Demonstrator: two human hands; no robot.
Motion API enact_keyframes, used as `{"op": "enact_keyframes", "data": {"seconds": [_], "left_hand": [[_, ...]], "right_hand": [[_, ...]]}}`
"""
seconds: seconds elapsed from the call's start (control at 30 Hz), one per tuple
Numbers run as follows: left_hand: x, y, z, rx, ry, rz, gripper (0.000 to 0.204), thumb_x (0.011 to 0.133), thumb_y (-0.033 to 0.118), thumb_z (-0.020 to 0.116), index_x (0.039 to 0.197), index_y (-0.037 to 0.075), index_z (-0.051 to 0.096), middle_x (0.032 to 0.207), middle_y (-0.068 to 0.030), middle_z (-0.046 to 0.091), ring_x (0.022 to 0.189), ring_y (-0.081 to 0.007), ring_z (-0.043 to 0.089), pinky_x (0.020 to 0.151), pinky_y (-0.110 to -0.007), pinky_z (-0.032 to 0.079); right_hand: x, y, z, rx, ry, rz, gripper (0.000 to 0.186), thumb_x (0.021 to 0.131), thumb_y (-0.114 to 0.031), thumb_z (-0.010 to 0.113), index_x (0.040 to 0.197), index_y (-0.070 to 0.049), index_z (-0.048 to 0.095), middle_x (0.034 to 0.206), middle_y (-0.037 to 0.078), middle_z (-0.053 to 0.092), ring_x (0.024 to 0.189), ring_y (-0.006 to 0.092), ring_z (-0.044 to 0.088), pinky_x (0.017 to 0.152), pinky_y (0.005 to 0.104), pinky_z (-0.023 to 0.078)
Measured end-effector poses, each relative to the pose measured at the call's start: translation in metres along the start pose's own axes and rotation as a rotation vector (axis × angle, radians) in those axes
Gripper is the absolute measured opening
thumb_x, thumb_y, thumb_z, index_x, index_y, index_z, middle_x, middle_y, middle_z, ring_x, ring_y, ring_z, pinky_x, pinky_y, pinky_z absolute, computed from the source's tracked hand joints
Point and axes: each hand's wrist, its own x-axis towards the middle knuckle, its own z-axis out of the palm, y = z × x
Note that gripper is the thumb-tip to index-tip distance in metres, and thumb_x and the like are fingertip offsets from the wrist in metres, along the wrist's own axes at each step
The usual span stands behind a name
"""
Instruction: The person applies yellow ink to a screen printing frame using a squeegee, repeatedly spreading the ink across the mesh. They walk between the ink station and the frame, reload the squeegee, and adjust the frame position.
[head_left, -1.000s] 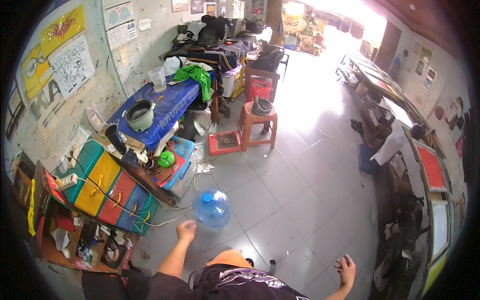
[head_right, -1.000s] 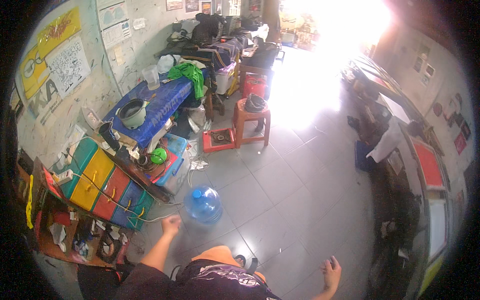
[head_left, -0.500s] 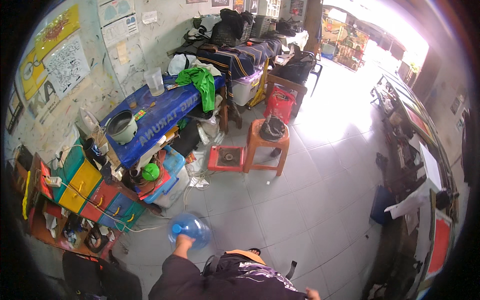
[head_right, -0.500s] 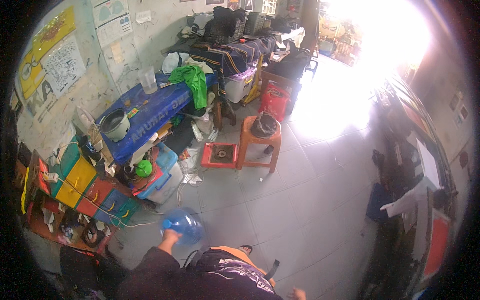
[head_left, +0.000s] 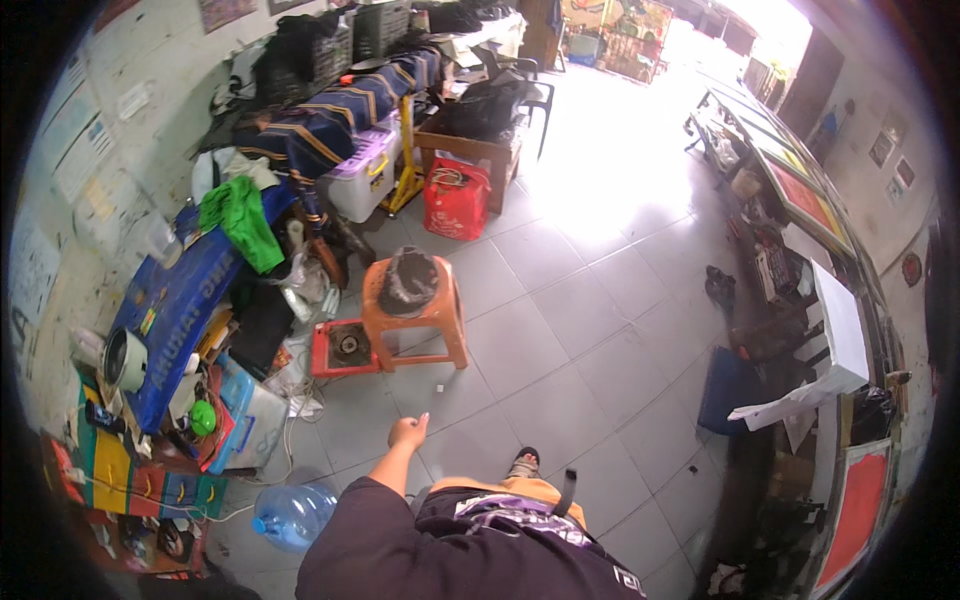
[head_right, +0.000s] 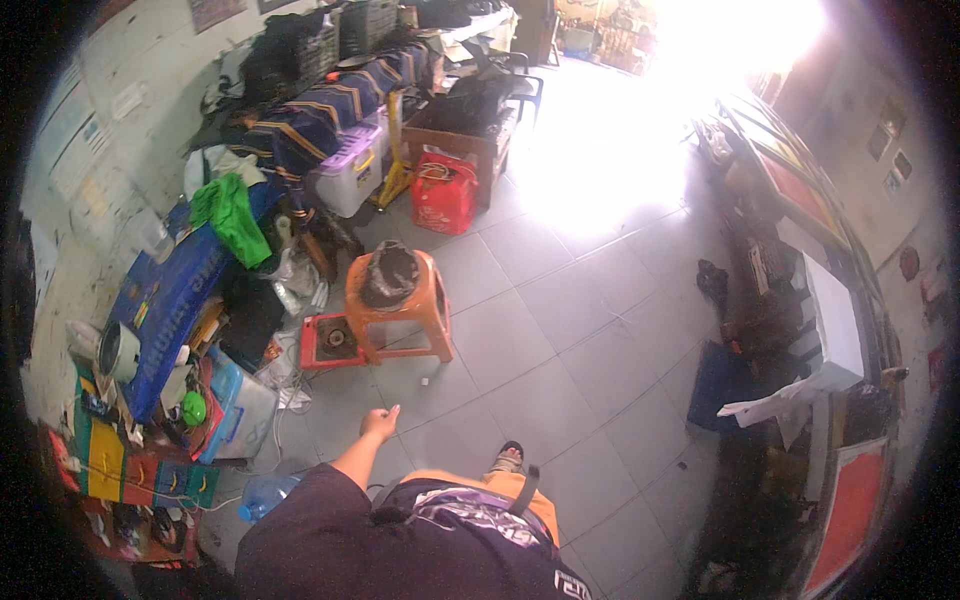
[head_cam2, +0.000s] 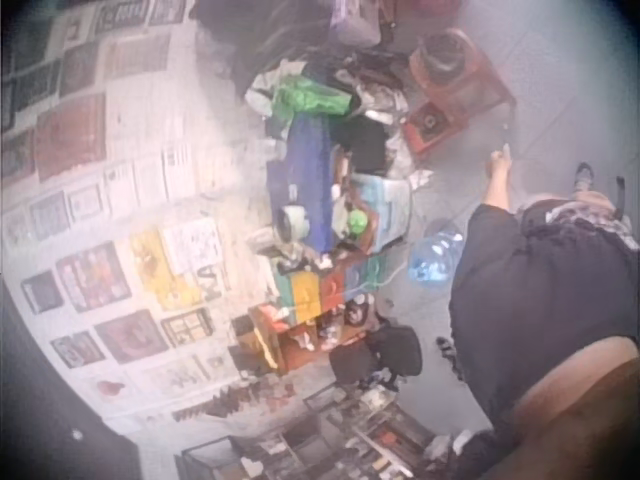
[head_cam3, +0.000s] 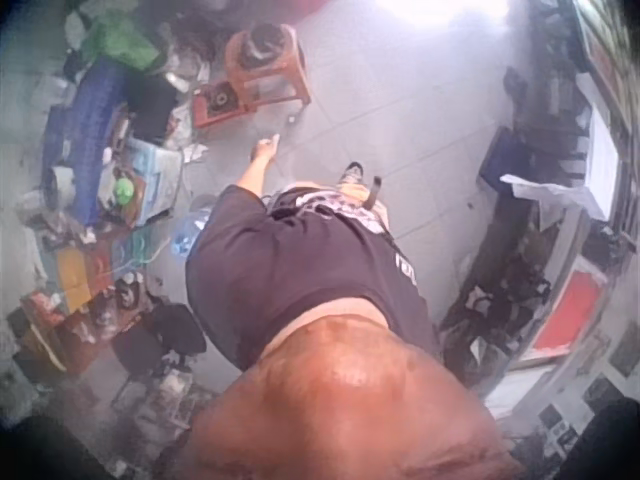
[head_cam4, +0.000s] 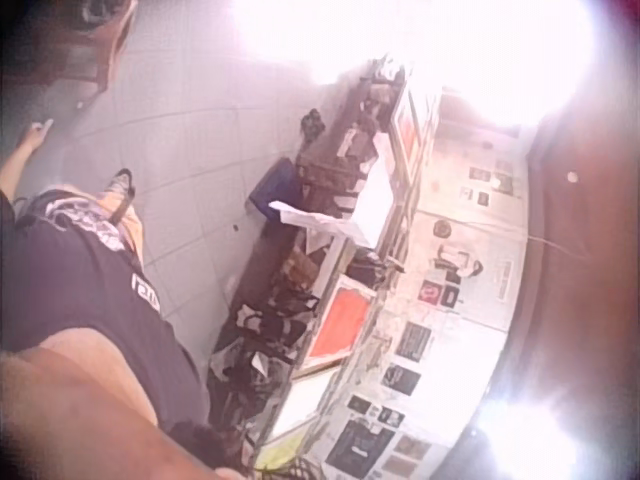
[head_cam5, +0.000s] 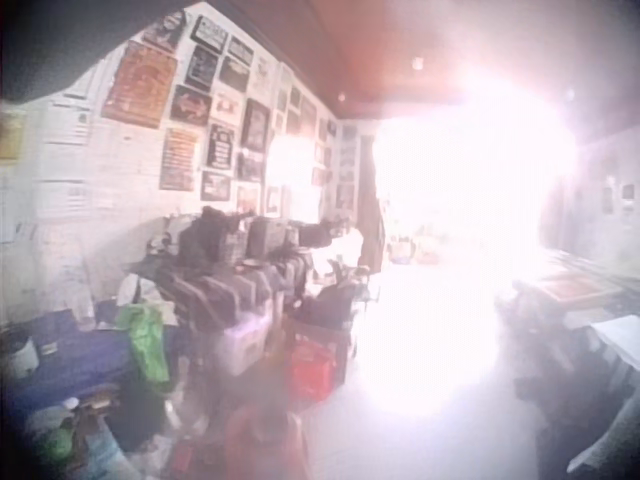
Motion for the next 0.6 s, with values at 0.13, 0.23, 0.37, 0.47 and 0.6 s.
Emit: {"op": "enact_keyframes", "data": {"seconds": [0.13, 0.23, 0.37, 0.47, 0.6], "left_hand": [[0.027, 0.014, 0.022, 0.021, -0.171, -0.104, 0.055, 0.076, 0.056, 0.049, 0.087, 0.005, 0.064, 0.091, -0.0172, 0.062, 0.088, -0.0299, 0.059, 0.078, -0.037, 0.045], [0.05, 0.002, 0.035, -0.052, -0.114, -0.182, 0.059, 0.075, 0.056, 0.051, 0.091, 0.001, 0.063, 0.096, -0.0178, 0.061, 0.091, -0.0295, 0.058, 0.08, -0.036, 0.045], [0.087, -0.001, 0.047, -0.143, -0.029, -0.457, 0.059, 0.079, 0.055, 0.048, 0.09, -0.001, 0.062, 0.081, -0.0181, 0.063, 0.068, -0.0253, 0.063, 0.071, -0.036, 0.047], [0.103, 0.052, 0.024, -0.234, -0.058, -0.614, 0.06, 0.08, 0.05, 0.052, 0.104, -0.005, 0.053, 0.091, -0.0192, 0.061, 0.068, -0.0254, 0.064, 0.068, -0.036, 0.049], [0.159, 0.101, 0.032, -0.487, 0.127, -0.832, 0.057, 0.078, 0.044, 0.056, 0.101, -0.008, 0.054, 0.089, -0.0175, 0.062, 0.071, -0.027, 0.064, 0.068, -0.036, 0.049]], "right_hand": [[0.051, -0.118, -0.04, -0.099, 0.061, 0.038, 0.019, 0.078, -0.018, 0.051, 0.078, -0.001, 0.059, 0.066, 0.015, 0.058, 0.05, 0.0251, 0.051, 0.044, 0.0409, 0.04], [0.191, -0.234, -0.049, -0.015, 0.013, -0.161, 0.02, 0.078, -0.014, 0.053, 0.083, 0.005, 0.056, 0.065, 0.015, 0.056, 0.048, 0.0233, 0.05, 0.043, 0.0385, 0.04], [0.153, -0.485, 0.022, -0.06, -0.09, -0.486, 0.035, 0.083, -0.019, 0.053, 0.113, -0.003, 0.046, 0.07, 0.007, 0.056, 0.053, 0.0175, 0.054, 0.041, 0.0288, 0.035], [0.145, -0.599, 0.07, -0.06, -0.201, -0.573, 0.048, 0.081, -0.019, 0.057, 0.122, -0.001, 0.041, 0.084, 0.012, 0.06, 0.061, 0.0203, 0.059, 0.047, 0.0286, 0.04], [0.146, -0.697, 0.103, -0.291, -0.349, -0.453, 0.053, 0.08, -0.022, 0.059, 0.125, -0.003, 0.039, 0.095, 0.018, 0.061, 0.072, 0.0267, 0.062, 0.059, 0.0389, 0.045]]}}
